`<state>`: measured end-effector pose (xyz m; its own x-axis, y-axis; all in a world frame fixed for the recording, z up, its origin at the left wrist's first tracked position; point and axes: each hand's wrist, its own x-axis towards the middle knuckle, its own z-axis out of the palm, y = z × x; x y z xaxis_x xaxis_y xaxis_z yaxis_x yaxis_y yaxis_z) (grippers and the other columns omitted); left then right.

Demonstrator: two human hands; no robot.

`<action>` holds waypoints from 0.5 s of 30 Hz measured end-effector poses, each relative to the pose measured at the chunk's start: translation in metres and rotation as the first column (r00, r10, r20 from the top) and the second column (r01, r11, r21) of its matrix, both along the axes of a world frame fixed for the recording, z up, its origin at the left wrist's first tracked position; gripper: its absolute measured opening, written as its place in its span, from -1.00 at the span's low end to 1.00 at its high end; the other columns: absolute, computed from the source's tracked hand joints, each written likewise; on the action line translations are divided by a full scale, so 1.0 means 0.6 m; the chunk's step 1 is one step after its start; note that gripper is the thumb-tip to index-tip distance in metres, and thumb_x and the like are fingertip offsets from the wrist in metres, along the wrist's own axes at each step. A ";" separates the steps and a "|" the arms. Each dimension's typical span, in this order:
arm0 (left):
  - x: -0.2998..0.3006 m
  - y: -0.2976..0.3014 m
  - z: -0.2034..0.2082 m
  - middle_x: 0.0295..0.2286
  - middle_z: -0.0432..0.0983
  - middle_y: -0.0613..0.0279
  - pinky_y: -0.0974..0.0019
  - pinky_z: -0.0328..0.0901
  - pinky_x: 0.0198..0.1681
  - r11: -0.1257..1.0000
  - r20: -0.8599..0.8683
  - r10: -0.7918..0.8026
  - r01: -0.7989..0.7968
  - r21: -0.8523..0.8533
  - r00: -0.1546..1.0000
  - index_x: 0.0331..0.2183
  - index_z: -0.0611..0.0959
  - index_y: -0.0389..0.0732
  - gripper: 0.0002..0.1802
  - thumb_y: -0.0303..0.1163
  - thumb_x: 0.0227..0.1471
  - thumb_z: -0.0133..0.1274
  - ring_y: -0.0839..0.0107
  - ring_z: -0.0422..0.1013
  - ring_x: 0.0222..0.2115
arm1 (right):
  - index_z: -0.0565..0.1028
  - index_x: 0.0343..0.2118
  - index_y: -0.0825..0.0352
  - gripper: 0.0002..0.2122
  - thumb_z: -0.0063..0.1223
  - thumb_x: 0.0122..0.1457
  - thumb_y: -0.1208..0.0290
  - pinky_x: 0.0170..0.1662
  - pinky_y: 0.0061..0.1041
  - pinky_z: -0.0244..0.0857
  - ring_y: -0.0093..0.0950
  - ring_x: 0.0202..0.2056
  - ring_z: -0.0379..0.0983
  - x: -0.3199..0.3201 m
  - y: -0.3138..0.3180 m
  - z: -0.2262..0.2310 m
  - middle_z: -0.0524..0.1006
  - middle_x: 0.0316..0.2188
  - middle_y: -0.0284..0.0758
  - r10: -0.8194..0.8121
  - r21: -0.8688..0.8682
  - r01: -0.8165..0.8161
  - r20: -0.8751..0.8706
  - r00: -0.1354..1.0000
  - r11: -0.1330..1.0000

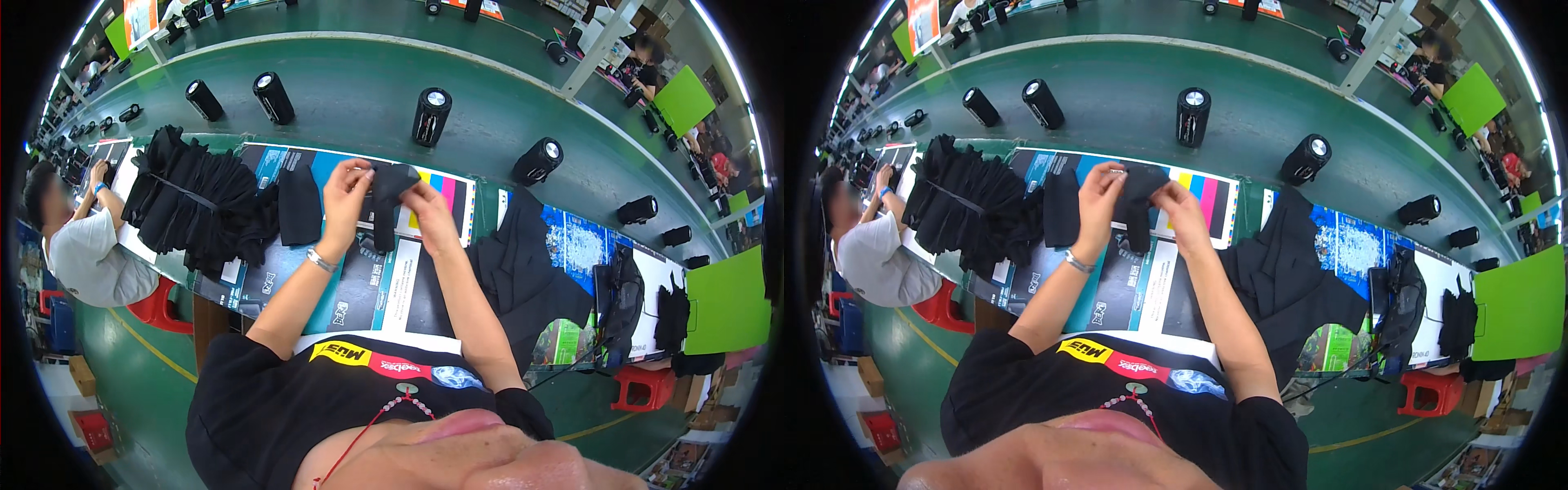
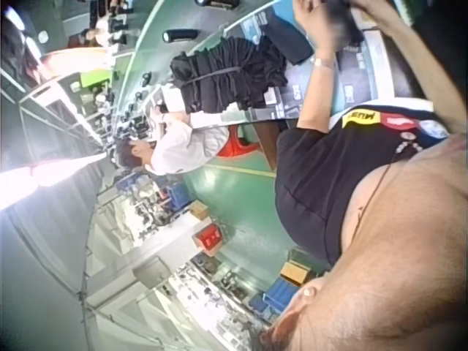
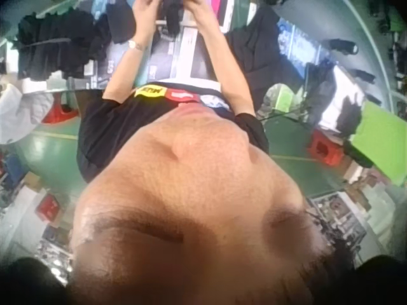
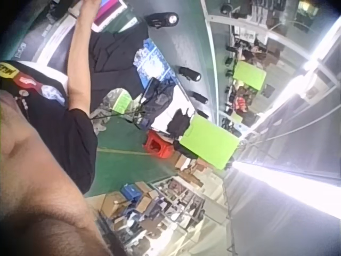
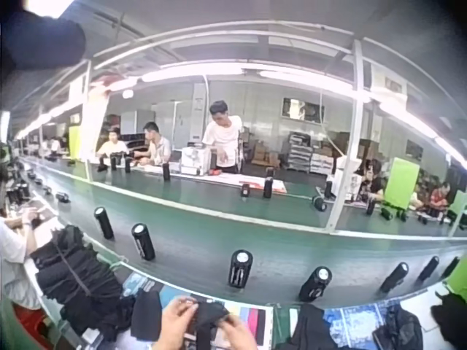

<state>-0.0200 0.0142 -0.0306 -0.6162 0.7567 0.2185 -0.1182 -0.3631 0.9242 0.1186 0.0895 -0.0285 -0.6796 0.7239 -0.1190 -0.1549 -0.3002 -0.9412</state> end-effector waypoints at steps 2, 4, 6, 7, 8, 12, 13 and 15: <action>-0.026 0.005 0.023 -0.28 0.51 0.24 0.48 0.35 -0.23 0.947 0.282 -0.291 0.317 -0.050 0.914 -0.12 0.45 -0.29 -0.71 -0.39 0.12 -0.01 0.54 0.46 -0.27 | 0.44 -0.29 0.32 -0.90 0.04 0.12 0.49 -0.18 -0.65 0.18 -0.67 -0.29 0.34 0.004 0.024 0.021 0.45 -0.41 -0.47 -0.094 0.053 0.111 -0.252 0.963 0.992; -0.031 0.016 0.054 -0.26 0.50 0.27 0.48 0.35 -0.23 0.845 0.316 -0.491 0.532 -0.054 0.812 -0.12 0.46 -0.29 -0.69 -0.33 0.13 -0.02 0.58 0.44 -0.27 | 0.44 -0.31 0.32 -0.91 0.04 0.13 0.51 -0.19 -0.65 0.18 -0.67 -0.27 0.33 0.012 0.042 0.065 0.43 -0.38 -0.47 -0.191 0.030 0.204 -0.229 0.954 0.979; -0.031 0.050 0.071 -0.30 0.50 0.31 0.50 0.32 -0.28 0.808 0.226 -0.545 0.578 -0.117 0.807 -0.14 0.49 -0.29 -0.71 -0.33 0.12 0.00 0.62 0.42 -0.32 | 0.44 -0.32 0.33 -0.92 0.05 0.12 0.55 -0.25 -0.68 0.18 -0.68 -0.31 0.33 0.009 0.068 0.087 0.43 -0.40 -0.47 -0.294 0.101 0.328 -0.256 0.921 0.939; -0.037 0.070 0.079 -0.33 0.49 0.34 0.51 0.30 -0.32 0.763 0.137 -0.603 0.618 -0.189 0.786 -0.17 0.53 -0.29 -0.71 -0.33 0.10 0.01 0.66 0.39 -0.38 | 0.44 -0.31 0.33 -0.91 0.06 0.12 0.58 -0.28 -0.69 0.20 -0.68 -0.35 0.34 0.009 0.085 0.094 0.43 -0.42 -0.47 -0.313 0.095 0.346 -0.257 0.914 0.933; -0.048 0.097 0.077 -0.33 0.46 0.37 0.51 0.28 -0.33 0.729 0.072 -0.651 0.648 -0.219 0.756 -0.23 0.57 -0.29 -0.75 -0.33 0.09 0.02 0.66 0.35 -0.39 | 0.45 -0.30 0.36 -0.91 0.06 0.13 0.57 -0.29 -0.68 0.22 -0.68 -0.38 0.34 0.009 0.105 0.096 0.44 -0.43 -0.47 -0.358 0.181 0.402 -0.233 0.904 0.898; -0.067 0.220 0.078 -0.38 0.48 0.27 0.47 0.29 -0.33 0.924 -0.349 -0.379 0.329 -0.195 0.857 -0.34 0.61 -0.32 -0.79 -0.36 0.02 0.08 0.53 0.38 -0.42 | 0.46 -0.36 0.40 -0.91 0.09 0.10 0.52 -0.29 -0.56 0.26 -0.53 -0.39 0.40 -0.012 0.192 0.086 0.47 -0.39 -0.31 -0.603 0.548 0.566 -0.133 0.786 0.616; -0.069 0.255 0.073 -0.40 0.49 0.22 0.45 0.30 -0.34 0.988 -0.584 -0.154 0.113 -0.107 0.797 -0.38 0.62 -0.33 -0.80 -0.38 -0.01 0.11 0.48 0.40 -0.43 | 0.47 -0.38 0.41 -0.91 0.10 0.08 0.51 -0.29 -0.49 0.28 -0.45 -0.39 0.42 -0.015 0.209 0.084 0.48 -0.37 -0.25 -0.709 0.637 0.582 -0.078 0.701 0.505; -0.069 0.322 0.055 -0.42 0.50 0.16 0.41 0.31 -0.35 0.999 -0.607 0.034 -0.017 0.033 0.794 -0.42 0.62 -0.34 -0.80 -0.37 -0.04 0.13 0.45 0.42 -0.43 | 0.48 -0.39 0.40 -0.91 0.10 0.06 0.53 -0.27 -0.43 0.29 -0.37 -0.38 0.43 -0.028 0.239 0.078 0.48 -0.35 -0.19 -0.767 0.752 0.552 -0.098 0.634 0.360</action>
